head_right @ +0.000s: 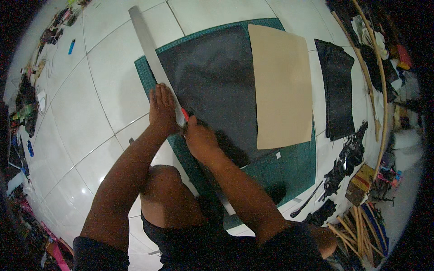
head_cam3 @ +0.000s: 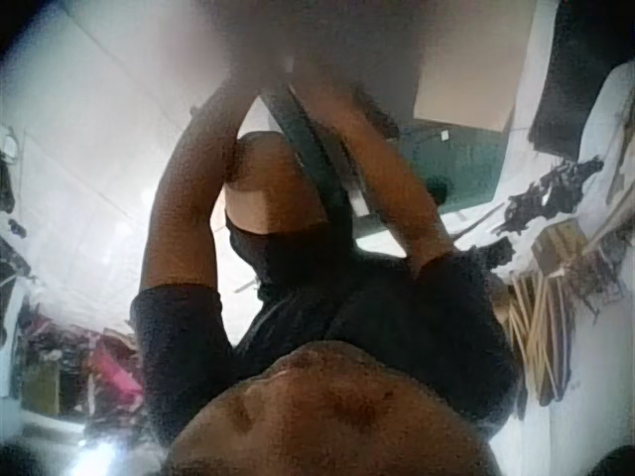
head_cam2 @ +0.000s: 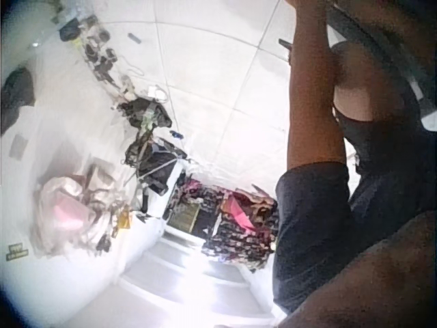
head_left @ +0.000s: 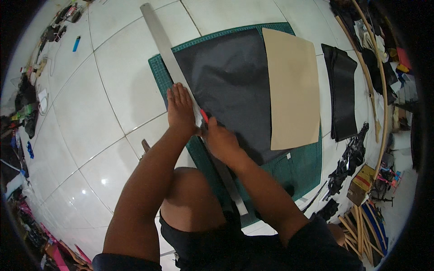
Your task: The person cuts a piece of black leather material using a utility knife and a metal ruler on a green cutting mat.
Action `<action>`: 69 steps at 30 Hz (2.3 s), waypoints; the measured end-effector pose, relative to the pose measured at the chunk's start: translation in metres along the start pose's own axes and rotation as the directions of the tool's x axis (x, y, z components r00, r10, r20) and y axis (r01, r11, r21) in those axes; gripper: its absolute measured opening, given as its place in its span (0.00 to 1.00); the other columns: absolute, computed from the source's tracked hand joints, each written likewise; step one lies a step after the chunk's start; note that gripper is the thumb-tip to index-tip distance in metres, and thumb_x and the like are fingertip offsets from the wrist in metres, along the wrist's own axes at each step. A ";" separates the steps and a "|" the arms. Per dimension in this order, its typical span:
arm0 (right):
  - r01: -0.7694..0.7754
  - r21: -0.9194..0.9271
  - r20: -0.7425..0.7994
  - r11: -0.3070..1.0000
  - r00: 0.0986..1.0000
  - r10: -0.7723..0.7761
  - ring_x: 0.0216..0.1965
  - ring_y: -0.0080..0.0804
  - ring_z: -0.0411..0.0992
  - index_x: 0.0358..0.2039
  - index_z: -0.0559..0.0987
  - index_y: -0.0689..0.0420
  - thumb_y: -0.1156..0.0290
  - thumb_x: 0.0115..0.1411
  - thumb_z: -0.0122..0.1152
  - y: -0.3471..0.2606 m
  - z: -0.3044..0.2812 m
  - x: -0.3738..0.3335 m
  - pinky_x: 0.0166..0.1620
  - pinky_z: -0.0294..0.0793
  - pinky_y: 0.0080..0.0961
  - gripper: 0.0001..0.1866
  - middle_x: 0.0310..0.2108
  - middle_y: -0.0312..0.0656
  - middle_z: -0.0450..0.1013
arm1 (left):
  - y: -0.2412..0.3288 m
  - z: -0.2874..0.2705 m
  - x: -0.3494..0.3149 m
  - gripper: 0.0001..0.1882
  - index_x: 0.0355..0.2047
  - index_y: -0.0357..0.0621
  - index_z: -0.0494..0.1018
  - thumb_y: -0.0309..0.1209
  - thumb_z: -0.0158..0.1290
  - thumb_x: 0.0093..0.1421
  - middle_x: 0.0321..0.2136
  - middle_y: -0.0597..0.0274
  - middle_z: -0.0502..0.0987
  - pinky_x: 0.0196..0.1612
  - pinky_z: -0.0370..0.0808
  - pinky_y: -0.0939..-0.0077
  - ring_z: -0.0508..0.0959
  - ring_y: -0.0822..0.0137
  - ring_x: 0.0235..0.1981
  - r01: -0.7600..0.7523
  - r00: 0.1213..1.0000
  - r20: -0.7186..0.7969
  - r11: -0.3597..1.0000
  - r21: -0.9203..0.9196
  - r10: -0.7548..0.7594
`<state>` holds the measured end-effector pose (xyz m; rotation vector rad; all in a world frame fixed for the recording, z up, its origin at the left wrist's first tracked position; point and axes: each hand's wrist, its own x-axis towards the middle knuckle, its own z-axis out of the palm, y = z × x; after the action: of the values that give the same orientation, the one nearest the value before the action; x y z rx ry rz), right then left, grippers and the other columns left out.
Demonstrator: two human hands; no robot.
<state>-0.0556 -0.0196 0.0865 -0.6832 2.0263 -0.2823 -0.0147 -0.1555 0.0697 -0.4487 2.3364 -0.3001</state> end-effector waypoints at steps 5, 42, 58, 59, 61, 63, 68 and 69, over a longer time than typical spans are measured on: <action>-0.153 0.019 0.147 0.988 0.978 0.149 0.39 0.64 0.75 0.48 0.62 0.63 0.68 0.63 0.50 0.033 0.023 -0.057 0.43 0.72 0.54 0.17 0.39 0.65 0.75 | -0.001 0.002 0.000 0.81 0.68 0.28 0.43 0.79 0.59 0.27 0.70 0.35 0.43 0.70 0.37 0.44 0.43 0.42 0.72 -0.020 1.000 0.005 0.999 -0.034 0.020; 0.226 -0.023 -0.347 0.974 0.912 -0.219 0.44 0.62 0.76 0.48 0.65 0.67 0.69 0.64 0.49 -0.083 -0.059 0.102 0.50 0.74 0.53 0.16 0.43 0.64 0.75 | 0.000 0.001 0.005 0.81 0.71 0.38 0.40 0.77 0.61 0.27 0.72 0.45 0.40 0.71 0.34 0.47 0.40 0.46 0.73 -0.019 0.998 0.059 0.999 -0.034 0.021; 0.151 -0.008 -0.245 0.989 0.958 -0.148 0.46 0.61 0.76 0.46 0.68 0.65 0.70 0.65 0.45 -0.100 -0.065 0.114 0.51 0.73 0.50 0.14 0.43 0.64 0.75 | 0.001 0.007 0.007 0.76 0.71 0.42 0.38 0.79 0.55 0.34 0.72 0.45 0.40 0.70 0.32 0.43 0.38 0.42 0.72 -0.063 0.997 0.033 0.998 -0.019 0.063; 0.163 0.034 -0.226 0.986 0.962 -0.152 0.47 0.61 0.75 0.47 0.67 0.65 0.69 0.65 0.45 -0.089 -0.060 0.104 0.51 0.73 0.50 0.14 0.43 0.65 0.75 | -0.001 0.003 0.005 0.76 0.71 0.39 0.39 0.77 0.57 0.35 0.71 0.44 0.40 0.70 0.32 0.44 0.39 0.43 0.72 -0.055 0.998 0.036 0.998 -0.021 0.056; 0.177 0.051 -0.201 0.983 0.966 -0.163 0.47 0.62 0.74 0.47 0.66 0.65 0.69 0.66 0.44 -0.064 -0.045 0.082 0.51 0.73 0.51 0.14 0.43 0.66 0.75 | -0.001 0.000 0.002 0.76 0.70 0.35 0.39 0.76 0.58 0.36 0.71 0.42 0.40 0.71 0.32 0.46 0.39 0.44 0.72 -0.037 0.998 0.040 0.999 0.000 0.037; 0.185 -0.006 -0.189 0.983 0.965 -0.182 0.45 0.63 0.75 0.47 0.66 0.64 0.70 0.67 0.40 -0.038 -0.028 0.059 0.50 0.73 0.52 0.13 0.42 0.65 0.75 | 0.002 0.003 0.005 0.76 0.70 0.35 0.39 0.76 0.58 0.36 0.71 0.42 0.40 0.71 0.33 0.46 0.40 0.45 0.72 -0.012 0.999 0.038 0.999 0.044 0.011; -0.020 -0.048 0.042 0.999 0.999 0.022 0.45 0.64 0.75 0.52 0.64 0.64 0.69 0.68 0.38 0.005 0.003 -0.007 0.49 0.73 0.53 0.16 0.42 0.65 0.75 | 0.002 0.002 0.003 0.79 0.68 0.28 0.43 0.78 0.59 0.30 0.70 0.36 0.43 0.70 0.35 0.44 0.43 0.42 0.72 -0.008 1.000 0.005 1.000 0.013 0.008; -0.060 -0.047 0.083 0.997 0.995 0.063 0.45 0.64 0.75 0.53 0.64 0.63 0.69 0.69 0.38 0.015 0.010 -0.022 0.49 0.73 0.54 0.16 0.42 0.65 0.75 | 0.002 0.000 0.002 0.80 0.68 0.28 0.43 0.78 0.59 0.29 0.70 0.35 0.43 0.70 0.35 0.44 0.43 0.42 0.72 -0.011 1.000 -0.002 1.000 -0.004 0.011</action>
<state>-0.0436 0.0062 0.0907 -0.6486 1.9743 -0.1696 -0.0170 -0.1550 0.0680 -0.4379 2.3412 -0.2905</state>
